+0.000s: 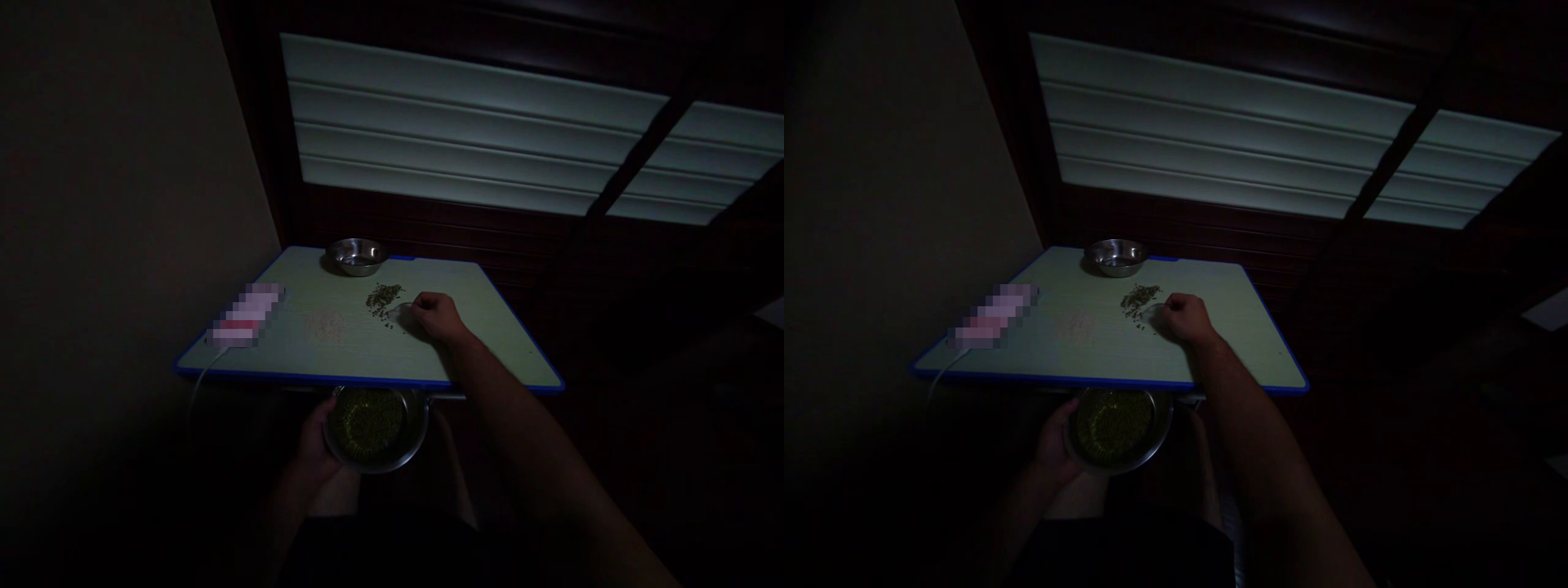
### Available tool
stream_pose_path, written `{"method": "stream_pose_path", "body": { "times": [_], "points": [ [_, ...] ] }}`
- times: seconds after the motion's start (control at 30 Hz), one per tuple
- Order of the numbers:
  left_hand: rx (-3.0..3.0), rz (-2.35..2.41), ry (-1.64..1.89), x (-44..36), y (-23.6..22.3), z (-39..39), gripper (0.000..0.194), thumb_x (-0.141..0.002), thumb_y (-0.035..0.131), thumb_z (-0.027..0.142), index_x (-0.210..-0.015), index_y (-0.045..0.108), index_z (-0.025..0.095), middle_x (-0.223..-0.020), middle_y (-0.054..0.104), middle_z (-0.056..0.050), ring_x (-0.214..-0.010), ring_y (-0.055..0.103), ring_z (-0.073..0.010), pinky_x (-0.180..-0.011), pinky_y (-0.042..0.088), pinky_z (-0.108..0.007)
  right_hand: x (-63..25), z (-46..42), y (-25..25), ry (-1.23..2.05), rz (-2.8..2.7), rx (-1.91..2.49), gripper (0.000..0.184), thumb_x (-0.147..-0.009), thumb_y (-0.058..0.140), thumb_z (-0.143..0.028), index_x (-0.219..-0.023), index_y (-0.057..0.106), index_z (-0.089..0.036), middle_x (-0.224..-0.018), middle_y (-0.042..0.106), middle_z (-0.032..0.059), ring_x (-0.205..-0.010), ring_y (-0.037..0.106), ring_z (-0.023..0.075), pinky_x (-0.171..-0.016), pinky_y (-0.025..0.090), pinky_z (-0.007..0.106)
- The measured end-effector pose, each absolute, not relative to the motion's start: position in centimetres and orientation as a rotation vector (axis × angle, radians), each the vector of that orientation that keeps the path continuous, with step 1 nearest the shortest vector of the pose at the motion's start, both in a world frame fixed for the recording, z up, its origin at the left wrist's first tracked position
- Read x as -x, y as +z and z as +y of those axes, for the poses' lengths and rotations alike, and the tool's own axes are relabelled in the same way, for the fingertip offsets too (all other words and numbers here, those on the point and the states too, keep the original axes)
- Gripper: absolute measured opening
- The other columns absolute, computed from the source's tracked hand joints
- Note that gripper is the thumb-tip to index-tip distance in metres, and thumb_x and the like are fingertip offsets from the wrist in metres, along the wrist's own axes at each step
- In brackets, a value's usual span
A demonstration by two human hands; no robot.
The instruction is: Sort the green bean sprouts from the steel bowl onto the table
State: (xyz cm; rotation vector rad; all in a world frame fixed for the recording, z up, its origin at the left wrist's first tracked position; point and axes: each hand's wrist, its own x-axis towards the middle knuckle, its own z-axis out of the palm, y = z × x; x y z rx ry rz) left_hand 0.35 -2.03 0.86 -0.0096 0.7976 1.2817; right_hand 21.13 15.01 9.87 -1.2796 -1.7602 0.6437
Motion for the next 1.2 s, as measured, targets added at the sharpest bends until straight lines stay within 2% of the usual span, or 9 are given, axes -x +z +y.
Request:
{"method": "stream_pose_path", "body": {
  "times": [0.17,0.47,0.67,0.9,1.2],
  "points": [
    [0.017,0.818,1.281,-0.32,0.77,-1.99,0.022,-0.08,0.054,0.019,-0.091,0.073,0.013,-0.08,0.078,-0.009,-0.081,0.073,-0.0262,-0.089,0.052,-0.044,-21.15,14.96,10.06,0.573,-1.735,1.333,0.016,-0.064,0.053,-0.03,-0.059,0.059,-0.017,-0.055,0.055,-0.0017,-0.056,0.046,0.0115,-0.056,0.036,0.025],
    [0.03,0.765,1.261,-0.19,0.49,-2.0,0.024,-0.08,0.054,0.02,-0.093,0.073,0.015,-0.081,0.078,-0.008,-0.082,0.073,-0.0261,-0.092,0.051,-0.044,-20.98,14.77,10.09,0.616,-1.767,1.293,0.017,-0.065,0.052,-0.032,-0.06,0.058,-0.017,-0.054,0.055,-0.0023,-0.055,0.046,0.0109,-0.055,0.034,0.024],
    [0.038,0.823,1.288,-0.44,0.84,-1.97,0.022,-0.081,0.053,0.019,-0.086,0.074,0.014,-0.079,0.078,-0.01,-0.079,0.073,-0.0257,-0.091,0.051,-0.044,-21.16,14.97,10.01,0.516,-1.755,1.333,0.016,-0.066,0.051,-0.03,-0.061,0.058,-0.017,-0.057,0.056,-0.0014,-0.059,0.048,0.0121,-0.058,0.035,0.025],
    [0.037,0.823,1.274,-0.4,0.91,-1.98,0.022,-0.082,0.053,0.019,-0.082,0.074,0.014,-0.078,0.078,-0.009,-0.077,0.073,-0.025,-0.087,0.053,-0.042,-20.93,14.79,10.08,0.553,-1.785,1.264,0.017,-0.067,0.051,-0.032,-0.063,0.059,-0.018,-0.057,0.056,-0.0019,-0.059,0.048,0.0119,-0.06,0.036,0.025],
    [0.018,0.783,1.283,-0.32,0.52,-2.01,0.023,-0.08,0.055,0.019,-0.092,0.073,0.015,-0.081,0.078,-0.008,-0.081,0.073,-0.0259,-0.091,0.051,-0.044,-20.95,14.9,10.03,0.613,-1.763,1.221,0.016,-0.066,0.051,-0.032,-0.062,0.057,-0.017,-0.057,0.055,-0.0021,-0.059,0.047,0.0115,-0.059,0.036,0.025]
  ]
}}
